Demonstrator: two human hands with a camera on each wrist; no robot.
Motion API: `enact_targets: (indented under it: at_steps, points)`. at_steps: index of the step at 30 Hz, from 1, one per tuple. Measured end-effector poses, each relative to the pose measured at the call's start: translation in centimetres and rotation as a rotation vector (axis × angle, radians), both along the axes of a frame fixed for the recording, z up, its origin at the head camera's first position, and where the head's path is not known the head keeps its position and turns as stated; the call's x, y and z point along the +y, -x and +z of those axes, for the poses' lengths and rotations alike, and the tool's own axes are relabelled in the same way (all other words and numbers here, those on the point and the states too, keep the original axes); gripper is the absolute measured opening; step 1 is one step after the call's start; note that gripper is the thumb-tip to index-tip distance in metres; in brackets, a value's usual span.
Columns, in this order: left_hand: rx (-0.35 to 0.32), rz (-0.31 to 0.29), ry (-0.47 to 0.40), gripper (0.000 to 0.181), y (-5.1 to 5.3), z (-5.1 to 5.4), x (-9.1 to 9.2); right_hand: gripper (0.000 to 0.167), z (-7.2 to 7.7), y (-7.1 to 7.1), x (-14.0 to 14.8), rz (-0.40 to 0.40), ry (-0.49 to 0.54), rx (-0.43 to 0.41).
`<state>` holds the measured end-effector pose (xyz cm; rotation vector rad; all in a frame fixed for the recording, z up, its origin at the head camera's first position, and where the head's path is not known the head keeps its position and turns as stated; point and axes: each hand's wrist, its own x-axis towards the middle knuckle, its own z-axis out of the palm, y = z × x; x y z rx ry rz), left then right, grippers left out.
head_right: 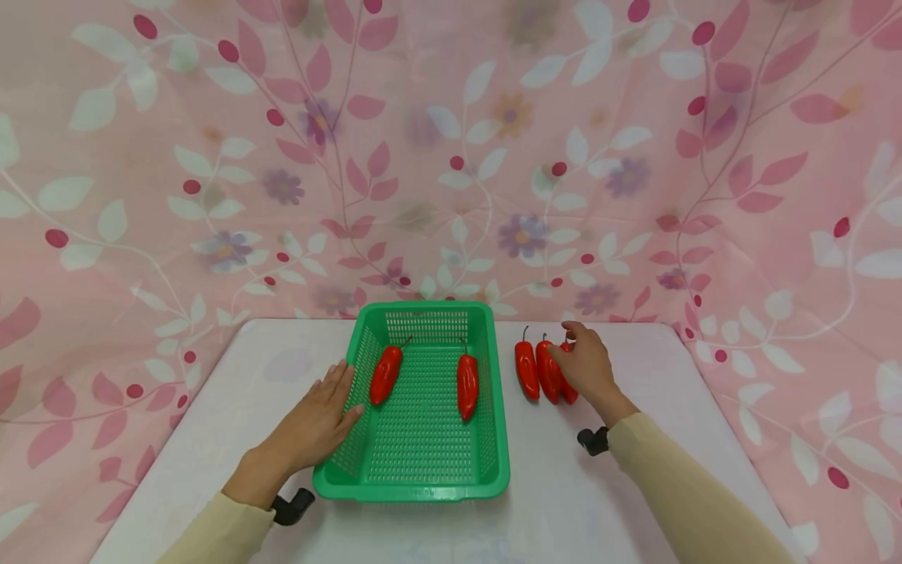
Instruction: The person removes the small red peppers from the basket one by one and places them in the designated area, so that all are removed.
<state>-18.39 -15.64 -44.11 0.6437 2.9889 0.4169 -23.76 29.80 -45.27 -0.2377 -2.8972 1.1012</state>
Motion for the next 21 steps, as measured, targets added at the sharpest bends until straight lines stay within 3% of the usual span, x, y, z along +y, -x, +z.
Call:
enact_targets:
  at_steps: [12,17,21]
  points:
    - [-0.004,0.001,0.004,0.076,0.3,-0.3,-0.4,0.060,6.4,0.7,-8.0,0.183,0.107,0.136]
    - [0.003,0.007,-0.008,0.075,0.1,-0.4,-0.3,0.059,7.8,1.5,-12.1,0.248,0.169,0.144]
    - [0.002,0.005,-0.001,0.075,0.1,-0.5,-0.4,0.058,7.9,2.2,-15.4,0.282,0.243,0.100]
